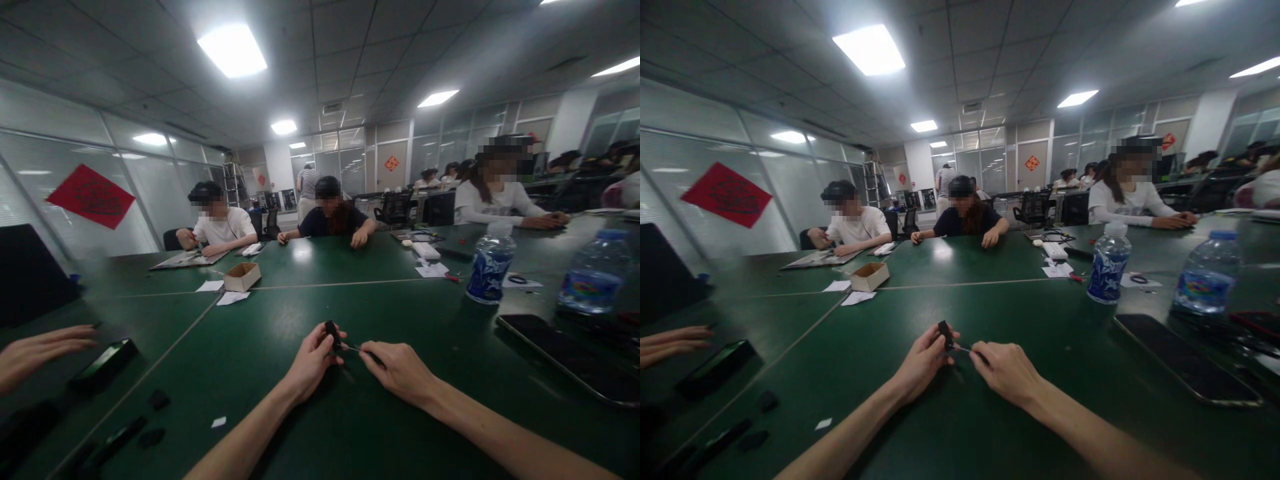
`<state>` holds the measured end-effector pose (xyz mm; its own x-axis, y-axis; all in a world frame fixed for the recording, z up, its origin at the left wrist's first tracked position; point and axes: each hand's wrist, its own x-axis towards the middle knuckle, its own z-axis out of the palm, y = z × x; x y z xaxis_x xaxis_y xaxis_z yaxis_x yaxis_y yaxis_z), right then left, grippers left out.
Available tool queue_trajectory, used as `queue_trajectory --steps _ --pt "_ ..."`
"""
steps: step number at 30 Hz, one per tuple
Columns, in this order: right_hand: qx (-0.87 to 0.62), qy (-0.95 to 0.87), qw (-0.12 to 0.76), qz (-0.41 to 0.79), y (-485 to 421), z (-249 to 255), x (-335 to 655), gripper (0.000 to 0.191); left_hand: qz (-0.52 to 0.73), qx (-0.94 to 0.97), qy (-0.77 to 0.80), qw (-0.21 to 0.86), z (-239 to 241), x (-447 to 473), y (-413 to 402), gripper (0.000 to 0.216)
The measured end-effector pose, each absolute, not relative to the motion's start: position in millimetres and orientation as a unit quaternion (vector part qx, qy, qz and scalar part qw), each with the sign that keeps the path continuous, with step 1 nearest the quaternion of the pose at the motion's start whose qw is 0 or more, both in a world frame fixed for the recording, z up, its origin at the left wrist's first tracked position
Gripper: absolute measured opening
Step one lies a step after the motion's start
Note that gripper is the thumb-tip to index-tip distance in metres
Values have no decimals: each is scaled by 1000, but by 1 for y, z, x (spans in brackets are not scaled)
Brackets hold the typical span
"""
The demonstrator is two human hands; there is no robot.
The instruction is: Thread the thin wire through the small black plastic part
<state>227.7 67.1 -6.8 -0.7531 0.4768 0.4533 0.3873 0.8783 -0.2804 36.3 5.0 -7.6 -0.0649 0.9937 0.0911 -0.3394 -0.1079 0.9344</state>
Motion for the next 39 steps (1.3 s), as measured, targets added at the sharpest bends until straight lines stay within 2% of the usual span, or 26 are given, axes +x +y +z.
queue_trajectory --steps 6,11,19,39 --pt "-312 -859 378 151 74 -7 229 38 515 533 423 522 -1 44 0 27" --pt "-242 -905 321 142 69 -4 229 36 568 437 404 568 -6 40 2 24" --pt "-253 -918 271 140 66 -3 229 32 585 405 393 582 -10 37 4 27" --pt "-289 -914 273 86 65 1 224 24 559 407 448 567 5 43 1 33"
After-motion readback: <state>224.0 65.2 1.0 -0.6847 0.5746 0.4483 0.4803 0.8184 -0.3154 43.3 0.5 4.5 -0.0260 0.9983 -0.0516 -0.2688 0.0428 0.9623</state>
